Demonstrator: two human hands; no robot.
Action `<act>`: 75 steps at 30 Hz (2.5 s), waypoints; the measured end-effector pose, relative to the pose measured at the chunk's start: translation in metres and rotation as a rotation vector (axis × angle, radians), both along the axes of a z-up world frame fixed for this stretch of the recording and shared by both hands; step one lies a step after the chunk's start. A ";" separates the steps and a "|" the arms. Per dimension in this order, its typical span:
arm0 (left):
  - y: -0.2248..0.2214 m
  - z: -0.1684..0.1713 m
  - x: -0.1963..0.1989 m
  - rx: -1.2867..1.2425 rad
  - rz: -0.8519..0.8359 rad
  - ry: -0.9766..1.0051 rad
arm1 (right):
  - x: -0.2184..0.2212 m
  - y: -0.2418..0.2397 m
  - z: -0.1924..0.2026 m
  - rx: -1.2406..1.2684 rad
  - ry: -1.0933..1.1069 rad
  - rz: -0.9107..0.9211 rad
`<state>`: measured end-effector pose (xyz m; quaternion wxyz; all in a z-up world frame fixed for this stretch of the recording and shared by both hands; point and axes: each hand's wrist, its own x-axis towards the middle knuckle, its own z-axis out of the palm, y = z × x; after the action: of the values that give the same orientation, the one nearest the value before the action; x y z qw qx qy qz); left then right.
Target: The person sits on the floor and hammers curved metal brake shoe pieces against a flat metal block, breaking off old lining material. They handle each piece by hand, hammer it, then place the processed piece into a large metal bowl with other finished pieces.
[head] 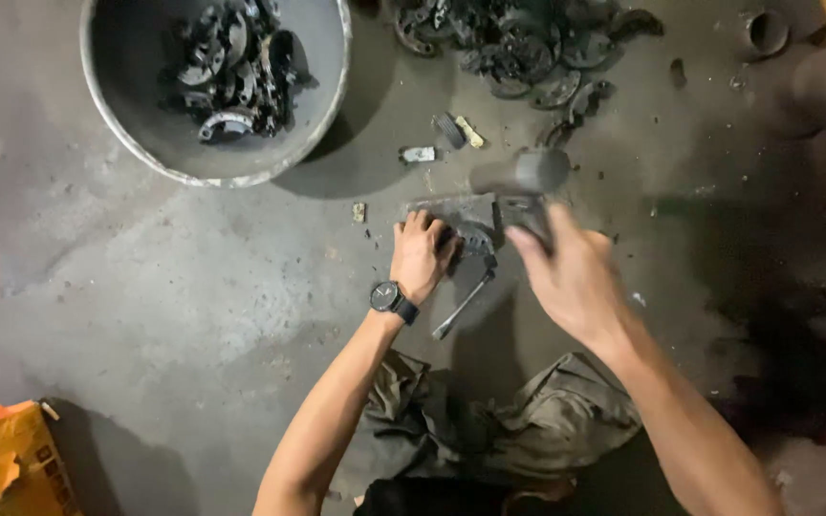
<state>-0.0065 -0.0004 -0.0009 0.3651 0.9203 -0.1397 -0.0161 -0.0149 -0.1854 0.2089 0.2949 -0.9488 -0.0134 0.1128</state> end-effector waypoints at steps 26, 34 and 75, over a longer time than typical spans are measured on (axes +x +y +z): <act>0.010 -0.005 -0.002 0.009 0.145 0.047 | -0.013 -0.005 -0.051 0.077 0.267 -0.088; 0.011 -0.002 0.002 -0.056 0.161 0.020 | -0.025 -0.008 -0.081 0.463 -0.782 0.049; 0.148 0.145 0.034 0.040 0.370 -0.406 | -0.049 -0.194 -0.215 0.021 -0.043 -0.757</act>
<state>0.0275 0.1472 0.1439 0.3081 0.9216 -0.0392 0.2329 -0.0634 -0.3789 -0.0061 0.3252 -0.8856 0.3308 -0.0244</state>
